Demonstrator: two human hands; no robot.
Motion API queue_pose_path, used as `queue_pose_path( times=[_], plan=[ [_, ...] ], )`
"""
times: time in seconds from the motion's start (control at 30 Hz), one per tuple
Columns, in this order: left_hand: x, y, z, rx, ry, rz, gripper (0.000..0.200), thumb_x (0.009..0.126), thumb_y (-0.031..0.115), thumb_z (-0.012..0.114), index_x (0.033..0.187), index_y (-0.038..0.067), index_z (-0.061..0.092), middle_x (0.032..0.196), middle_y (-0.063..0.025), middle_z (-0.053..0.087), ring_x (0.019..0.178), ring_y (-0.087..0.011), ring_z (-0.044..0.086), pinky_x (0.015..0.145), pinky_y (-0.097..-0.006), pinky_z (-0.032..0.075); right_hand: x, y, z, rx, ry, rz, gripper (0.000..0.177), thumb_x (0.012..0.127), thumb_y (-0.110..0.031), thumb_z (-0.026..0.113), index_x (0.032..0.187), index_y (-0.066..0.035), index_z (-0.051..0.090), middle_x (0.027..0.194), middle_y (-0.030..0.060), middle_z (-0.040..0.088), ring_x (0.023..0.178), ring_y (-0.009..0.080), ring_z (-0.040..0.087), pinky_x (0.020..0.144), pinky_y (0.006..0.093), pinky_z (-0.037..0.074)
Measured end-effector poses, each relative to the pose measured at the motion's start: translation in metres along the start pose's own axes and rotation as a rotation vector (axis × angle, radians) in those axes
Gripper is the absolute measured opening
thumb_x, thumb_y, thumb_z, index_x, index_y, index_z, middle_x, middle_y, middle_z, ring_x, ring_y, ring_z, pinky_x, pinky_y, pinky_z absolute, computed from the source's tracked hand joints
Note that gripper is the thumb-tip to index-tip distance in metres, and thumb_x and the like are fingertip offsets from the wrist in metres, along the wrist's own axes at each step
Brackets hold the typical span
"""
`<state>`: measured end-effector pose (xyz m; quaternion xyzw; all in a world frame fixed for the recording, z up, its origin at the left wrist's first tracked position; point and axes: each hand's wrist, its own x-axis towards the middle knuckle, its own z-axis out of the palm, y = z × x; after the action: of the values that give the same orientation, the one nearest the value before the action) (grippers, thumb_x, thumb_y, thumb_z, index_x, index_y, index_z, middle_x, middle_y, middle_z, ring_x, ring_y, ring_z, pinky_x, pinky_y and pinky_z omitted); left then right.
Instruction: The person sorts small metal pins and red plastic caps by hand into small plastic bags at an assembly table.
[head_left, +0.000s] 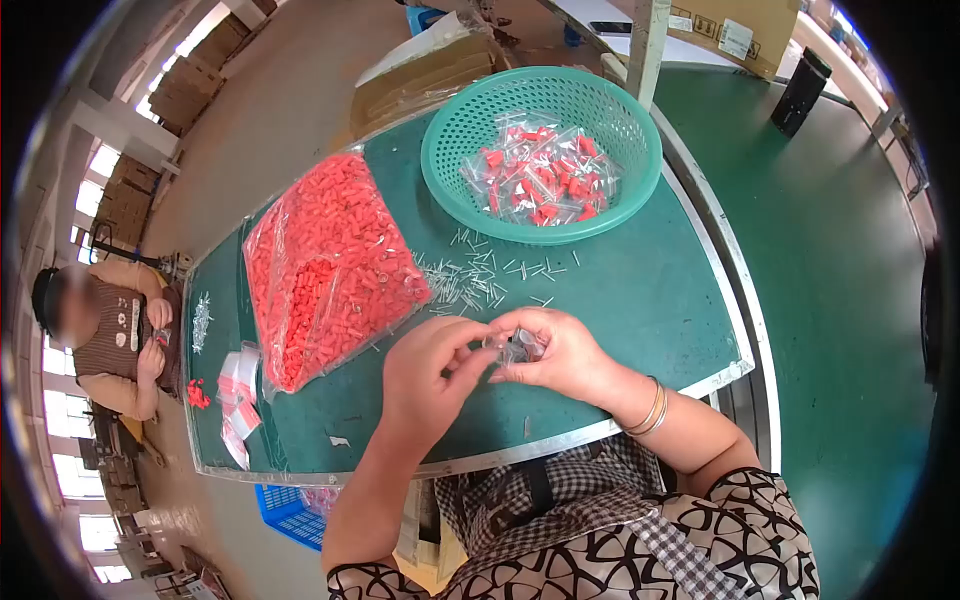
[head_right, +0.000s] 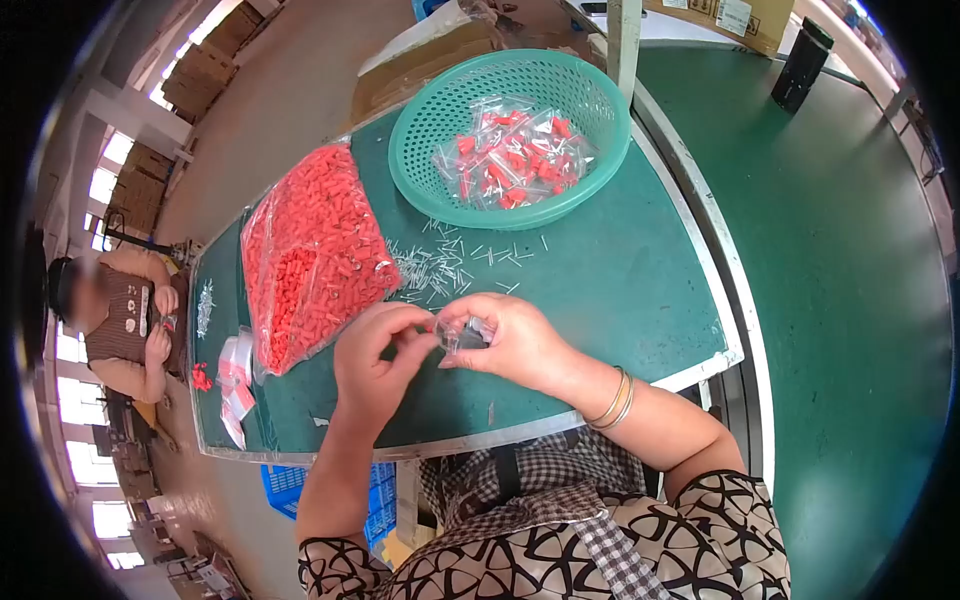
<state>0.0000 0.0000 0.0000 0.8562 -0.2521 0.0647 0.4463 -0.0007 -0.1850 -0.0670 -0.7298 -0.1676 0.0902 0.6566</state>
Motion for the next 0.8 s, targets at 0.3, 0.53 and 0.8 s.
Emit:
queue_pose_path(
  times=[0.3,0.53,0.8],
  plan=[
    [-0.06,-0.089,-0.038,0.527,0.336,-0.368,0.01,0.079,0.0,0.064,0.089,0.0,0.065,0.082,-0.011,0.063,0.07,-0.0209,0.06,0.065,-0.0284,0.048,-0.002,0.001,0.004,0.137,0.004,0.004,0.041,0.069,-0.014,0.081,0.105,-0.008,0.065,0.093,0.0021,0.065,0.085,0.0141,0.061,0.076,0.0282,0.048],
    [-0.061,-0.119,-0.055,0.859,-0.025,-0.101,0.013,0.079,0.003,0.062,0.092,0.003,0.064,0.082,-0.0147,0.059,0.076,-0.0291,0.061,0.064,-0.0392,0.049,-0.002,0.004,0.006,0.117,-0.044,0.037,0.042,0.069,-0.003,0.08,0.108,-0.005,0.063,0.096,0.0018,0.063,0.088,0.0097,0.058,0.075,0.0249,0.048],
    [-0.042,-0.112,-0.053,0.734,-0.025,0.03,0.006,0.078,0.003,0.062,0.084,0.003,0.061,0.077,-0.0104,0.06,0.063,-0.0265,0.059,0.055,-0.0381,0.048,0.001,0.004,0.004,0.044,-0.067,0.017,0.045,0.067,-0.004,0.082,0.107,-0.004,0.063,0.097,0.0032,0.063,0.09,0.0111,0.059,0.079,0.0265,0.049]
  ],
)
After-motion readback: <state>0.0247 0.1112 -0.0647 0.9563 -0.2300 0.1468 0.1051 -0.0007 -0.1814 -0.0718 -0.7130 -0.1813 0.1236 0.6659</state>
